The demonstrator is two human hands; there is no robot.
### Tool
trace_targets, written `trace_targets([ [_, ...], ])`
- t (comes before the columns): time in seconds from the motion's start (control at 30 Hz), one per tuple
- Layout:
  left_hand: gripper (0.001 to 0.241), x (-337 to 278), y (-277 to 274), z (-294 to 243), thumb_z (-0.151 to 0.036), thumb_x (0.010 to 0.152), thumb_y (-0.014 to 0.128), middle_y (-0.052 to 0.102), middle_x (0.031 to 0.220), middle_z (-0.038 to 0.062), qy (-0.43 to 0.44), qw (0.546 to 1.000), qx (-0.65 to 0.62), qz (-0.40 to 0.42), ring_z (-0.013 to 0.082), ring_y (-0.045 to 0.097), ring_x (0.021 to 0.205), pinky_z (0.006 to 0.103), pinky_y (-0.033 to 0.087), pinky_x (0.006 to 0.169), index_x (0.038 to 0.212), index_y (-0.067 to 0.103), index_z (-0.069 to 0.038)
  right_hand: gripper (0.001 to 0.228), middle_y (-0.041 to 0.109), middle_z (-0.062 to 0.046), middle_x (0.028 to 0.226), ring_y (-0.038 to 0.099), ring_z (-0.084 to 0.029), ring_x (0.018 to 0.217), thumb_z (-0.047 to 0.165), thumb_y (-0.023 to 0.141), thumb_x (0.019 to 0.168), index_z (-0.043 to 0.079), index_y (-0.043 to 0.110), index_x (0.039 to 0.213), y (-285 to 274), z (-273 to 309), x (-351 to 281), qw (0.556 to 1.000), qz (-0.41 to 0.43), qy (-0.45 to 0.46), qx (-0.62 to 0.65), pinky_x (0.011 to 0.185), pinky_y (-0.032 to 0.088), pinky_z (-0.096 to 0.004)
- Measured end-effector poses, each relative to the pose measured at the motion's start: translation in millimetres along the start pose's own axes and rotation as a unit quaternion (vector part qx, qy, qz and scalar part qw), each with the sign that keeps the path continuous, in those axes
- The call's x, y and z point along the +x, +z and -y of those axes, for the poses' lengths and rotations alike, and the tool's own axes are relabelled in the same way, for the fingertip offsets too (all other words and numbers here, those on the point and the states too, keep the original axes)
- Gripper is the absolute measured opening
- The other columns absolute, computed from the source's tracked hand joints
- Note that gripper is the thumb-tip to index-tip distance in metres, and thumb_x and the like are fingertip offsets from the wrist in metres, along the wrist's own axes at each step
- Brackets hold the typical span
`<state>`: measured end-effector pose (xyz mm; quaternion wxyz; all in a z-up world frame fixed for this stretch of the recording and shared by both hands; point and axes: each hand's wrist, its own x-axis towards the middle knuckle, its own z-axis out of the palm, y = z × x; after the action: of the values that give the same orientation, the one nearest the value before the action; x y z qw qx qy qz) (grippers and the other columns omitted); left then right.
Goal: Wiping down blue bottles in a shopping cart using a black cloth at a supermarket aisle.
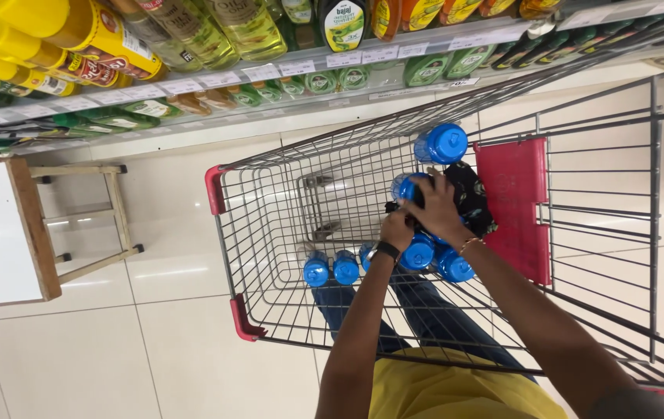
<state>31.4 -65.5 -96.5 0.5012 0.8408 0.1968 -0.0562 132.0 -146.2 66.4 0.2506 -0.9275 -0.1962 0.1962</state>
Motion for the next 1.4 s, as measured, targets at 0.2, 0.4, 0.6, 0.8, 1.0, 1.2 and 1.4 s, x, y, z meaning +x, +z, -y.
trace_targets([
  [0.2,0.038,-11.6,-7.4,10.2,-0.012,0.075,0.082,0.065,0.122,0.019,-0.105,0.994,0.016,0.0,0.0368,0.063,0.113,0.0449,0.052,0.095,0.11,0.069,-0.009,0.083,0.035,-0.018,0.154,0.04,-0.047,0.136,0.024,0.085,0.075,0.026,0.049,0.15,-0.2,1.0,-7.7,0.998,0.013,-0.011,-0.057,0.105,0.047,-0.05],
  [0.4,0.075,4.2,-48.0,-21.1,-0.003,0.075,0.081,0.055,0.142,0.021,-0.032,0.996,-0.04,-0.07,0.0387,0.056,0.129,0.0435,0.049,0.106,0.141,0.045,-0.005,0.071,0.047,-0.018,0.15,0.051,-0.044,0.129,0.028,0.088,0.074,0.023,0.058,0.138,-8.5,-4.1,1.9,0.998,0.022,-0.014,-0.059,0.104,0.048,-0.049],
  [0.6,0.087,18.2,-65.7,-45.9,0.012,0.073,0.067,0.05,0.151,0.022,0.014,0.998,-0.033,-0.048,0.0425,0.054,0.132,0.0449,0.051,0.104,0.154,0.042,-0.01,0.07,0.065,-0.019,0.131,0.064,-0.036,0.12,0.025,0.091,0.069,0.014,0.064,0.133,-15.9,5.5,11.6,0.996,0.001,0.024,0.083,0.101,0.052,-0.044],
  [0.8,0.087,-6.8,-136.7,-71.4,0.013,0.069,0.074,0.05,0.149,0.021,0.082,0.987,0.057,-0.123,0.0431,0.05,0.135,0.0468,0.047,0.109,0.148,0.047,-0.01,0.064,0.07,-0.018,0.127,0.067,-0.032,0.117,0.021,0.09,0.07,0.009,0.066,0.129,-16.9,43.3,10.9,0.987,-0.009,-0.03,0.156,0.1,0.052,-0.04],
  [1.0,0.097,-50.0,-230.6,-102.0,0.004,0.066,0.083,0.046,0.153,0.014,0.158,0.973,0.121,-0.12,0.038,0.044,0.142,0.0571,0.031,0.117,0.152,0.043,-0.017,0.063,0.071,-0.013,0.128,0.069,-0.026,0.118,0.026,0.09,0.071,0.009,0.066,0.128,-66.4,106.1,-9.4,0.979,0.036,-0.072,0.189,0.102,0.053,-0.036],
  [1.2,0.112,-87.7,-317.2,-156.8,-0.007,0.055,0.091,0.042,0.15,0.019,0.258,0.942,0.169,-0.134,0.0408,0.04,0.142,0.0649,0.024,0.118,0.153,0.036,-0.012,0.062,0.066,-0.013,0.137,0.066,-0.024,0.123,0.021,0.091,0.068,0.008,0.07,0.125,-119.3,191.7,-53.9,0.959,0.016,-0.193,0.207,0.105,0.051,-0.036],
  [1.4,0.112,-114.7,-373.3,-181.9,-0.009,0.054,0.091,0.048,0.147,0.018,0.276,0.938,0.056,-0.204,0.0412,0.047,0.138,0.0525,0.039,0.117,0.152,0.038,-0.008,0.069,0.062,-0.01,0.131,0.06,-0.022,0.121,0.009,0.087,0.073,0.005,0.048,0.13,-138.1,238.4,-79.2,0.883,-0.146,-0.182,0.408,0.105,0.049,-0.034],
])
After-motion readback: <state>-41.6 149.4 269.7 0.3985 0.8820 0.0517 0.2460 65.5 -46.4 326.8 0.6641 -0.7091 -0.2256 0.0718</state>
